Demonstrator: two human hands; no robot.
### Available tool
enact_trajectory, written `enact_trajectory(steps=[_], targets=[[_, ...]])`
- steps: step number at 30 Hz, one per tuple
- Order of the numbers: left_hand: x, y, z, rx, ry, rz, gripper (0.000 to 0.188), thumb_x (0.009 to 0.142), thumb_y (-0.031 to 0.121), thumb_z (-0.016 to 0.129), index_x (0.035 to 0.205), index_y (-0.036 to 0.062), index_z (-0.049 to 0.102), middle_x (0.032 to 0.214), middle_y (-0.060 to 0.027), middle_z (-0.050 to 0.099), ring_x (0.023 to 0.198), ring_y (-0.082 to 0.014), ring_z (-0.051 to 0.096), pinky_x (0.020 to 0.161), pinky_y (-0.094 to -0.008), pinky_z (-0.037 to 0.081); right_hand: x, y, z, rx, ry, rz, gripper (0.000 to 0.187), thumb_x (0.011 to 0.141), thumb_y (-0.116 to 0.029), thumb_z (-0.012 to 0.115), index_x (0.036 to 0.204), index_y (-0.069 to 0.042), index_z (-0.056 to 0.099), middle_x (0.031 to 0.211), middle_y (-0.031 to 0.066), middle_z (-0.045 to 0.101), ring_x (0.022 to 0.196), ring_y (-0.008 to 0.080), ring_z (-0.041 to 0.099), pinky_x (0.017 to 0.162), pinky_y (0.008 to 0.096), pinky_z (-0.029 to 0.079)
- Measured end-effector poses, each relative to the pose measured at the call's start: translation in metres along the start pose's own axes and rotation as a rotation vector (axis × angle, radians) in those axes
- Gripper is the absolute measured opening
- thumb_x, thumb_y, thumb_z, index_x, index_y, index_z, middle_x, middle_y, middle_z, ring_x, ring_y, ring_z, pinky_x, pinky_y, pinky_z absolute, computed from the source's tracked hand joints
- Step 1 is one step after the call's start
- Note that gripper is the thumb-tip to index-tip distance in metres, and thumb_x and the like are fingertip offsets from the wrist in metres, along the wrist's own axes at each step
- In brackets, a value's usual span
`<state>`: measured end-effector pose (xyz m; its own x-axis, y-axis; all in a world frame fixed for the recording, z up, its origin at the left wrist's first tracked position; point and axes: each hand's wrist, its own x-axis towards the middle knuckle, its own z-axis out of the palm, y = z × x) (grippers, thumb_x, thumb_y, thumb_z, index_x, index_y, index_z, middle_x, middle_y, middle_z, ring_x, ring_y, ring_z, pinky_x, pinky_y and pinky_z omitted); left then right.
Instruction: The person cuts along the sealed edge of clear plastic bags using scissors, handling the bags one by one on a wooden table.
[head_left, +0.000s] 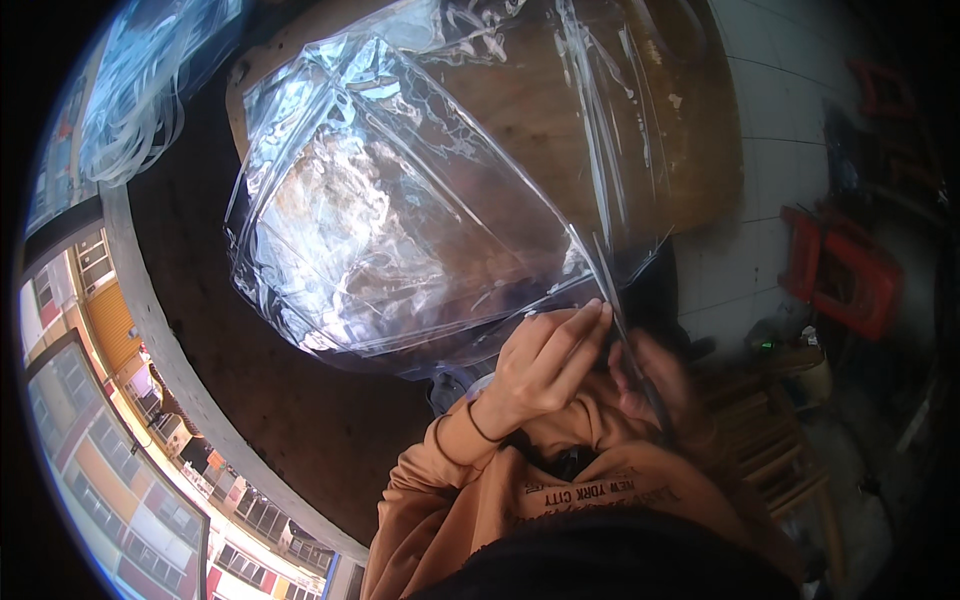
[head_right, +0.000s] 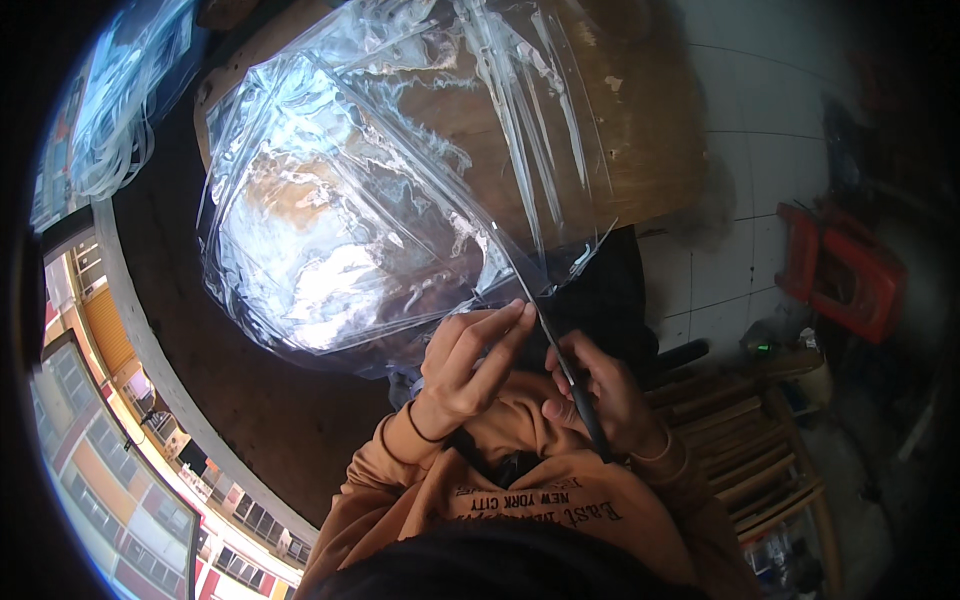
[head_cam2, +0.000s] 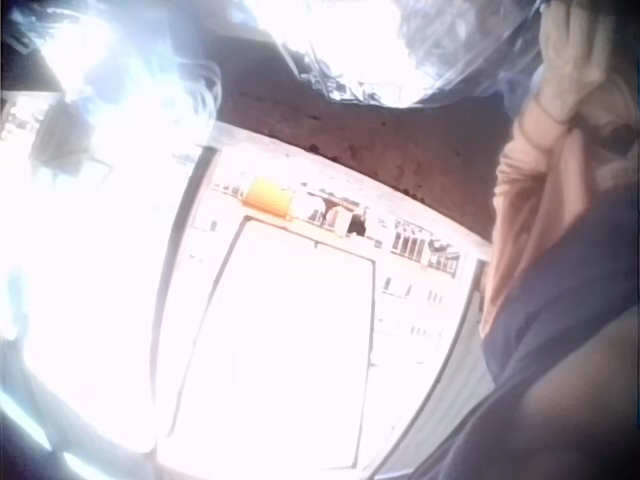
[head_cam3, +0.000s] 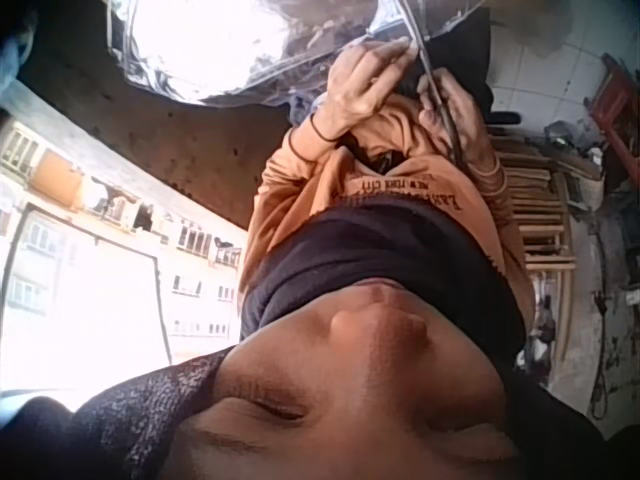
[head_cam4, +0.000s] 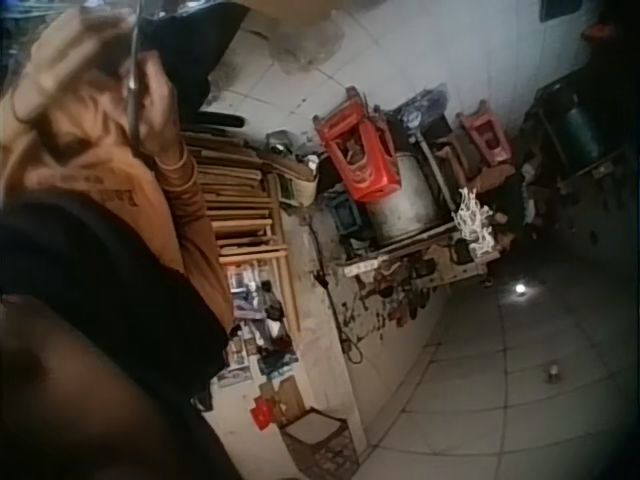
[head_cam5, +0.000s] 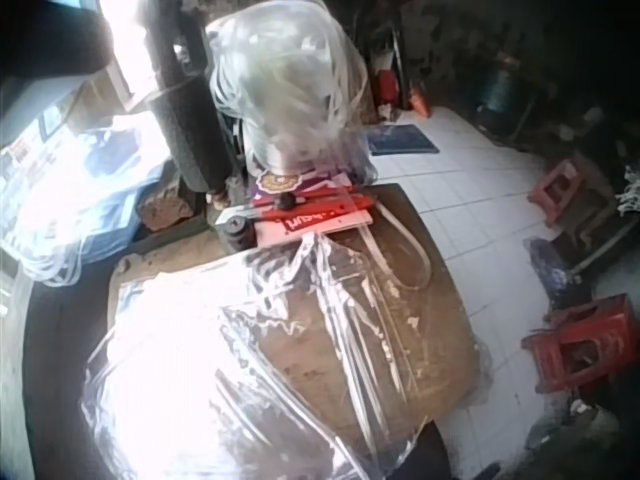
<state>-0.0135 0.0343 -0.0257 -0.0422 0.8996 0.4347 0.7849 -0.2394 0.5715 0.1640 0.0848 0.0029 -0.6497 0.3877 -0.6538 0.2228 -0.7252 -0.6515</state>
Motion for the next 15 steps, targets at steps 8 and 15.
enact_trajectory(steps=[8, 15], targets=[[0.0025, 0.002, -0.0026, 0.02, -0.001, -0.001, 0.036, 0.062, 0.001, 0.067, 0.098, -0.0027, 0.068, 0.095, -0.0094, 0.062, 0.074, -0.0178, 0.06, 0.057, -0.0263, 0.045, 0.0008, -0.0014, -0.0023, -0.004, -0.007, 0.012, 0.053, 0.073, -0.037, 0.077, 0.102, -0.004, 0.048, 0.078, -0.0023, 0.042, 0.071, 0.0048, 0.038, 0.063, 0.0186, 0.034], [0.0045, 0.0026, -0.0048, 0.018, -0.007, 0.003, 0.037, 0.059, 0.0, 0.068, 0.097, -0.0029, 0.068, 0.094, -0.009, 0.063, 0.073, -0.0182, 0.06, 0.057, -0.0267, 0.045, 0.0001, 0.0003, -0.0026, 0.052, -0.006, 0.006, 0.059, 0.071, -0.046, 0.077, 0.098, -0.001, 0.048, 0.074, -0.0026, 0.041, 0.068, 0.0041, 0.035, 0.06, 0.018, 0.03]])
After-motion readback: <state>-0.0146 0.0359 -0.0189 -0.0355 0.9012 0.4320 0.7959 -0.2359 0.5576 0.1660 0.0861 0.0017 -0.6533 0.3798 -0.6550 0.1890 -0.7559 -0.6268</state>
